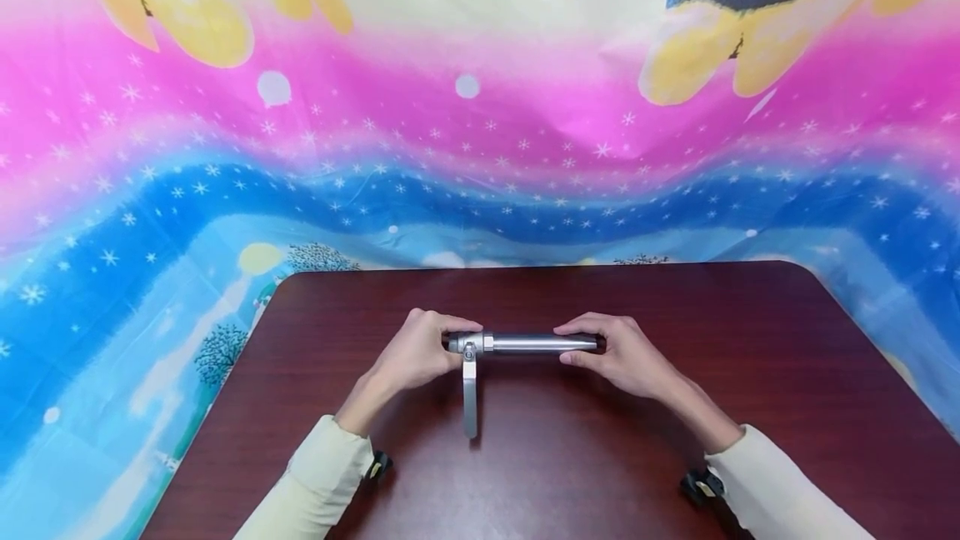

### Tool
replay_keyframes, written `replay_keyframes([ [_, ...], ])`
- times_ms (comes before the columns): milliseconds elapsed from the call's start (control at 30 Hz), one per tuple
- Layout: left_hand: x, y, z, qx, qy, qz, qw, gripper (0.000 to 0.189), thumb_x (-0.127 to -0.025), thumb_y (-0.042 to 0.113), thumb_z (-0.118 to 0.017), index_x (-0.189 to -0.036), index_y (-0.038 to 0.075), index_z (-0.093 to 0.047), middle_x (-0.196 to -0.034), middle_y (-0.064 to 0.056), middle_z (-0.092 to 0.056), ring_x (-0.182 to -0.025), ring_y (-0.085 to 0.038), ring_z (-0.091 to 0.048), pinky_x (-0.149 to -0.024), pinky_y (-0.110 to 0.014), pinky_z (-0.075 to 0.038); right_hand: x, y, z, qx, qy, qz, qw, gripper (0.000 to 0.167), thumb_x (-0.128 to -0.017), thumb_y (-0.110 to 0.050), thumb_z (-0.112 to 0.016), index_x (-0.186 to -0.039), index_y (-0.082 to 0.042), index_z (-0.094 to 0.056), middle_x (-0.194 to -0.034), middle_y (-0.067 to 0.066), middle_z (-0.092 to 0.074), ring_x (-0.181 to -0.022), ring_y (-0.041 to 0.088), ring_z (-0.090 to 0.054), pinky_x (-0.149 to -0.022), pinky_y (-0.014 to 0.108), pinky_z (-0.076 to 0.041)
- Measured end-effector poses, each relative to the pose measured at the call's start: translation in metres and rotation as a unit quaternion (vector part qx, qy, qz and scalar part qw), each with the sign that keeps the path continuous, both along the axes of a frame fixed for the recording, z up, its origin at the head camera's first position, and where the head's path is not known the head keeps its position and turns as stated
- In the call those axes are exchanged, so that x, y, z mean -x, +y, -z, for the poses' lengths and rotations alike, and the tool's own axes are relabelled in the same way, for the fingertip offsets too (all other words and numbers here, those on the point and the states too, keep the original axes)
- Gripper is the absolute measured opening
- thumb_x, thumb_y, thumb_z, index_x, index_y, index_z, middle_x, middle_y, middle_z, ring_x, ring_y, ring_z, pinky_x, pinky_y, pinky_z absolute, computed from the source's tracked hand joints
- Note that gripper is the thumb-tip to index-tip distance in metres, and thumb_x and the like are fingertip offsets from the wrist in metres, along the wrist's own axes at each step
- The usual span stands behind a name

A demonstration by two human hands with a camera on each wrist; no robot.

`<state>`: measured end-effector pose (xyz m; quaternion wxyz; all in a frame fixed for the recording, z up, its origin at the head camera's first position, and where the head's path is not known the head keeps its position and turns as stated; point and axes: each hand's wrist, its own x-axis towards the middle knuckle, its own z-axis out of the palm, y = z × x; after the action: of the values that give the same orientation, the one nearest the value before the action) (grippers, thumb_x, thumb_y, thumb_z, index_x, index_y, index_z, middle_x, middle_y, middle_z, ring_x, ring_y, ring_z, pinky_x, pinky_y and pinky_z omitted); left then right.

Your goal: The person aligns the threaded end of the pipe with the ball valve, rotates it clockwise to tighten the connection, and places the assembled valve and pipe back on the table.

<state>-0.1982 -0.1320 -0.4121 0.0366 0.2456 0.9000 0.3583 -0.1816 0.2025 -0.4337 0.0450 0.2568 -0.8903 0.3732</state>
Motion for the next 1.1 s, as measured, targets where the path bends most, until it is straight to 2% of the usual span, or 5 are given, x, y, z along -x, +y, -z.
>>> replay_keyframes([
  [133,0.005,0.000,0.004,0.030,0.019,0.017,0.9992,0.052,-0.077,-0.006,-0.079,-0.124,0.015,-0.082,-0.089,0.001,-0.079,-0.051,-0.002,-0.035,-0.047,-0.018,-0.031,0.004,-0.001,0.005,-0.016,-0.007,-0.008,0.9998,0.035,-0.091,-0.020,-0.087,-0.125,-0.014,-0.080,-0.119,-0.002,-0.080,-0.074,0.001,-0.053,-0.072,0.021,-0.050],
  [267,0.008,0.001,0.008,0.059,0.025,0.028,0.9975,0.051,-0.077,-0.007,-0.080,-0.123,0.016,-0.083,-0.088,0.003,-0.081,-0.053,-0.002,-0.033,-0.048,-0.017,-0.028,0.009,-0.003,0.006,-0.035,-0.027,-0.014,0.9989,0.036,-0.091,-0.019,-0.087,-0.126,-0.013,-0.080,-0.118,0.000,-0.080,-0.070,0.004,-0.048,-0.069,0.021,-0.046],
  [633,0.015,0.002,0.015,0.111,0.037,0.052,0.9918,0.047,-0.077,-0.003,-0.084,-0.121,0.015,-0.083,-0.097,0.001,-0.083,-0.070,-0.008,-0.049,-0.058,-0.019,-0.039,0.011,-0.011,0.013,-0.077,-0.039,-0.012,0.9962,0.029,-0.092,-0.017,-0.085,-0.121,-0.013,-0.081,-0.117,0.001,-0.080,-0.103,0.015,-0.072,-0.085,0.031,-0.060],
  [800,0.014,0.002,0.019,0.115,0.027,0.057,0.9914,0.042,-0.083,-0.003,-0.082,-0.122,0.014,-0.083,-0.103,0.000,-0.082,-0.074,-0.010,-0.054,-0.060,-0.020,-0.043,0.009,-0.013,0.014,-0.096,-0.044,-0.003,0.9944,0.022,-0.095,-0.017,-0.083,-0.116,-0.017,-0.081,-0.113,-0.003,-0.078,-0.101,0.013,-0.071,-0.085,0.032,-0.061],
  [1100,0.008,0.000,0.025,0.101,0.032,0.037,0.9937,0.044,-0.088,0.003,-0.082,-0.131,0.009,-0.078,-0.119,-0.007,-0.081,-0.081,-0.014,-0.060,-0.073,-0.027,-0.053,0.003,-0.007,0.015,-0.105,-0.034,0.002,0.9939,0.023,-0.095,-0.017,-0.082,-0.118,-0.016,-0.080,-0.114,-0.003,-0.078,-0.103,0.015,-0.072,-0.087,0.034,-0.061],
])
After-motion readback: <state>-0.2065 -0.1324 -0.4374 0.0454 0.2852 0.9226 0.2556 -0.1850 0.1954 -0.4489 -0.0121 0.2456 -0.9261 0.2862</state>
